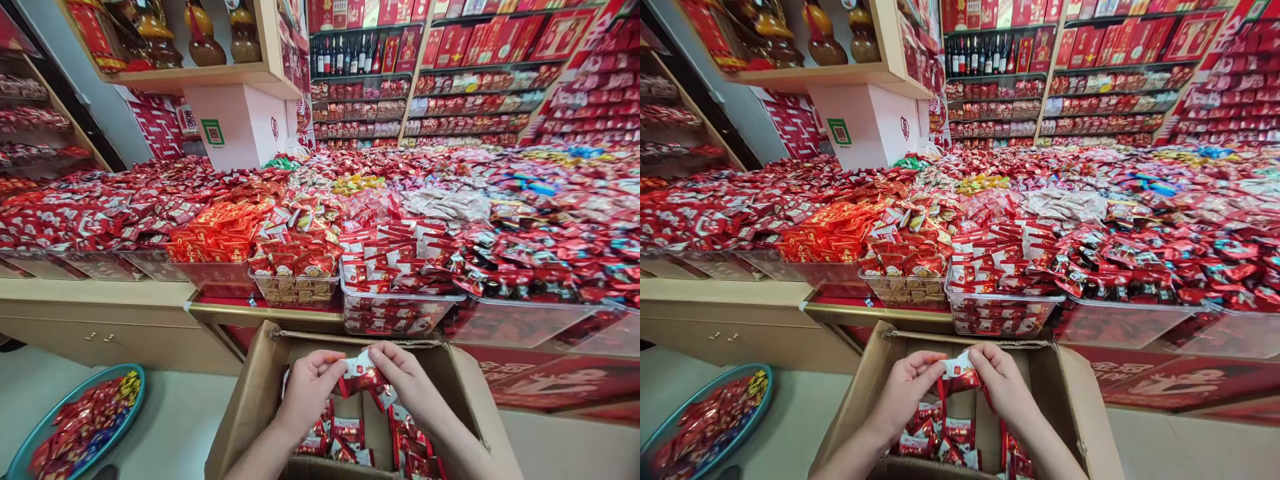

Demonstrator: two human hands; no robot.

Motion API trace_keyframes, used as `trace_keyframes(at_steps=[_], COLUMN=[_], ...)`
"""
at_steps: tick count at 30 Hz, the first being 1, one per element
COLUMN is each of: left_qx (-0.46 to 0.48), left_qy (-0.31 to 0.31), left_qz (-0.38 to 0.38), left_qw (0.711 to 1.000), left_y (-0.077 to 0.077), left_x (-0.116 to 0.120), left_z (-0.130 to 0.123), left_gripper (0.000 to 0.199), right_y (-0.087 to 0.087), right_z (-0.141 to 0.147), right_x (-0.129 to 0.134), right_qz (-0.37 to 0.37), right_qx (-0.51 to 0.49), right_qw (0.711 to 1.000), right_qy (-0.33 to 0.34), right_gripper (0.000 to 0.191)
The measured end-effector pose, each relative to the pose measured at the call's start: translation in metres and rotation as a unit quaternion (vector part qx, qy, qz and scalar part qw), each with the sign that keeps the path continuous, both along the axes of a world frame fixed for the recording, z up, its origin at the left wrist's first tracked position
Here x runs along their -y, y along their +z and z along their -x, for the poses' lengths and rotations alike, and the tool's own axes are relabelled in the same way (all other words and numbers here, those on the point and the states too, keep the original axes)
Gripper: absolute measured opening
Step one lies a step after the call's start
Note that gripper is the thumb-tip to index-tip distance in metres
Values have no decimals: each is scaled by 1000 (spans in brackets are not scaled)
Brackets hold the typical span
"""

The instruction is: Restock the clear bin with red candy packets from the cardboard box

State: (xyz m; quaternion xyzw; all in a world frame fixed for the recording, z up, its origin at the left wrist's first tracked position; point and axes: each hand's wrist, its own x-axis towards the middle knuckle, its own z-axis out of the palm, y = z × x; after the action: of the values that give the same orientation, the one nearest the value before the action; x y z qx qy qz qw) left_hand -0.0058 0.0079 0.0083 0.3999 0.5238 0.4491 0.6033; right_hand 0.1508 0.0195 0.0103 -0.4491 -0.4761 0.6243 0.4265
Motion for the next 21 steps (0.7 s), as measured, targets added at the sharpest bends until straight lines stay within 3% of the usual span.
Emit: trace_keyframes(at_steps=[6, 16, 21], left_qx=[48, 94, 75], left_qy=[42, 39, -54], left_qz=[-12, 31, -9], left_qw=[998, 994, 996], left_y=[14, 26, 20], left_x=[-1, 2, 3], left_z=[-9, -17, -14], left_gripper=[26, 24, 29], right_y=[15, 21, 17], right_z=[-8, -12, -11], right_x=[6, 2, 3], right_qz=[26, 40, -32], right_qx=[-43, -43, 16], right_qw=[998, 995, 999], right_qy=[-46, -79, -38], right_gripper=[32, 28, 24])
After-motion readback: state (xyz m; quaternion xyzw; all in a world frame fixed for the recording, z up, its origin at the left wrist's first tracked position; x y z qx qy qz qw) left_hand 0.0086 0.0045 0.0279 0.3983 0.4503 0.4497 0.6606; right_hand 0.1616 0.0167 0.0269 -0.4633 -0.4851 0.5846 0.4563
